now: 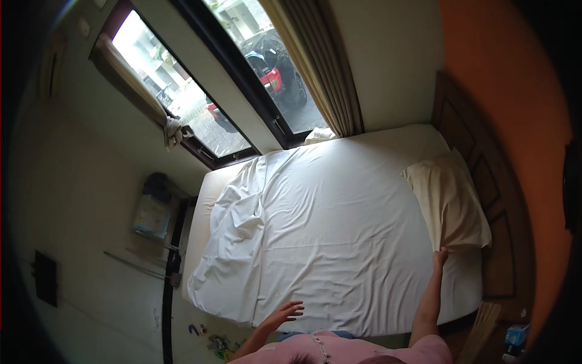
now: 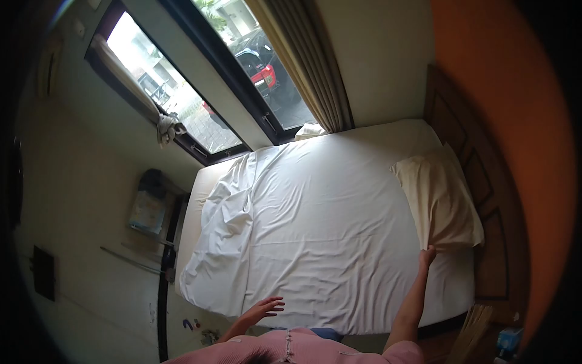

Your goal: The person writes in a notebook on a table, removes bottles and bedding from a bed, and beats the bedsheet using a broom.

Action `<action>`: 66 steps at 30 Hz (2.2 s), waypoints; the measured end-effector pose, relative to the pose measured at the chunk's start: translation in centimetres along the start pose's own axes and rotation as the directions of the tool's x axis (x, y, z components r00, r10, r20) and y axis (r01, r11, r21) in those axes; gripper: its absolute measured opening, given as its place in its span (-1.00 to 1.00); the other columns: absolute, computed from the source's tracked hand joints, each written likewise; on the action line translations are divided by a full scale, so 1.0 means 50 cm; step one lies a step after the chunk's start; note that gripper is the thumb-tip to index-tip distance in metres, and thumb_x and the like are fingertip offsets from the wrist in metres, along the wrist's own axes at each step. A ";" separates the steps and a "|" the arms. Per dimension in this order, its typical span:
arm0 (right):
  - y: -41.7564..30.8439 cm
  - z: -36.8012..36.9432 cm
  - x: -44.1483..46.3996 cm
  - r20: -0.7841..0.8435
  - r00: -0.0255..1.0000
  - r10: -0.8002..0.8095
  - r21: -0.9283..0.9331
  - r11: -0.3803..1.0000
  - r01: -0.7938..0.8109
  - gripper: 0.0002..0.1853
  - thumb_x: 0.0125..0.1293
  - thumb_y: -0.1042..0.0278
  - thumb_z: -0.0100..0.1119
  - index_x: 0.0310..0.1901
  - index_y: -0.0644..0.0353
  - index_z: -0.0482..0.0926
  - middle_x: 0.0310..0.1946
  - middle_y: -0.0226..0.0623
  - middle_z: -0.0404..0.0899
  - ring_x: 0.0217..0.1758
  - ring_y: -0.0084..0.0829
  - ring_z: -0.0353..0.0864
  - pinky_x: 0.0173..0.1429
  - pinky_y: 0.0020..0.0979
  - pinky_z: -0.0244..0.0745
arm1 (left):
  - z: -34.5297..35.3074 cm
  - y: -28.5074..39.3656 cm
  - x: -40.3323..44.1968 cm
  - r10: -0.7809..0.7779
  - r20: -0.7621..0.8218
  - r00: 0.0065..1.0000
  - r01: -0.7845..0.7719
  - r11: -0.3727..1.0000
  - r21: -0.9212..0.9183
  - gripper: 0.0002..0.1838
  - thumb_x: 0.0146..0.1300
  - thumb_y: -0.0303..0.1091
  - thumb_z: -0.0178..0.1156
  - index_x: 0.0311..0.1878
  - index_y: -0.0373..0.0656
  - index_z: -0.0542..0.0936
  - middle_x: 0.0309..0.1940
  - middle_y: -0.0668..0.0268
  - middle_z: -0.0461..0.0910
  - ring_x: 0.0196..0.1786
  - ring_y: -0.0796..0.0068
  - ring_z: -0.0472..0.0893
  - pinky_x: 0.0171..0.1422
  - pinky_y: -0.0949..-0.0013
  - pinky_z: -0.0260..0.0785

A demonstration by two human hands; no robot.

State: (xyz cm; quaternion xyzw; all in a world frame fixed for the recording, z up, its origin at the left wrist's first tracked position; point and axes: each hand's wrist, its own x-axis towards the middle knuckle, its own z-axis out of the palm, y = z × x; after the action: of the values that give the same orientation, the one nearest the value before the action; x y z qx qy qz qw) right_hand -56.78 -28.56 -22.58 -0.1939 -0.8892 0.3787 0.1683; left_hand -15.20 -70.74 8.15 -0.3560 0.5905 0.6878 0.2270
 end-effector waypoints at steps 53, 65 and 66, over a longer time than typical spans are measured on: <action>-0.724 -0.628 -1.734 0.110 -0.986 0.128 0.765 0.622 0.166 -0.65 0.19 0.40 0.12 0.02 0.29 0.46 -0.21 -0.27 0.53 -0.30 -0.53 0.55 -0.17 -0.52 0.44 | 0.107 -1.301 -1.405 -0.654 -0.125 -0.746 -0.421 0.610 -0.671 -0.48 0.13 -0.01 0.14 -0.01 -0.25 0.44 -0.17 0.12 0.46 -0.06 0.25 0.47 0.01 0.25 0.29; -0.729 -0.571 -1.723 0.312 -0.949 0.049 0.722 0.637 0.270 -0.66 0.21 0.30 0.10 -0.03 0.29 0.49 -0.34 -0.23 0.58 -0.32 -0.50 0.57 -0.18 -0.49 0.44 | -0.112 -1.296 -1.200 -0.495 -0.622 -0.607 -0.212 0.855 -0.473 -0.45 0.13 -0.13 0.17 0.10 -0.30 0.36 0.00 -0.04 0.36 0.11 0.11 0.35 0.21 0.23 0.16; -0.726 -0.569 -1.724 0.368 -0.930 0.014 0.696 0.659 0.286 -0.66 0.21 0.30 0.10 -0.03 0.29 0.49 -0.34 -0.23 0.58 -0.32 -0.50 0.57 -0.18 -0.49 0.44 | -0.148 -1.278 -1.180 -0.441 -0.701 -0.560 -0.200 0.893 -0.402 -0.45 0.14 -0.12 0.17 0.10 -0.30 0.36 0.04 -0.01 0.35 0.13 0.15 0.34 0.24 0.25 0.13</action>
State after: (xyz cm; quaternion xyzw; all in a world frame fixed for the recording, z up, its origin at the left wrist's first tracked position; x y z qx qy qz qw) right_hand 22.86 -75.12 9.79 0.6520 -0.4101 0.0947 -0.6306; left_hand 71.25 -58.81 10.91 -0.8776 0.2765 0.0633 -0.3865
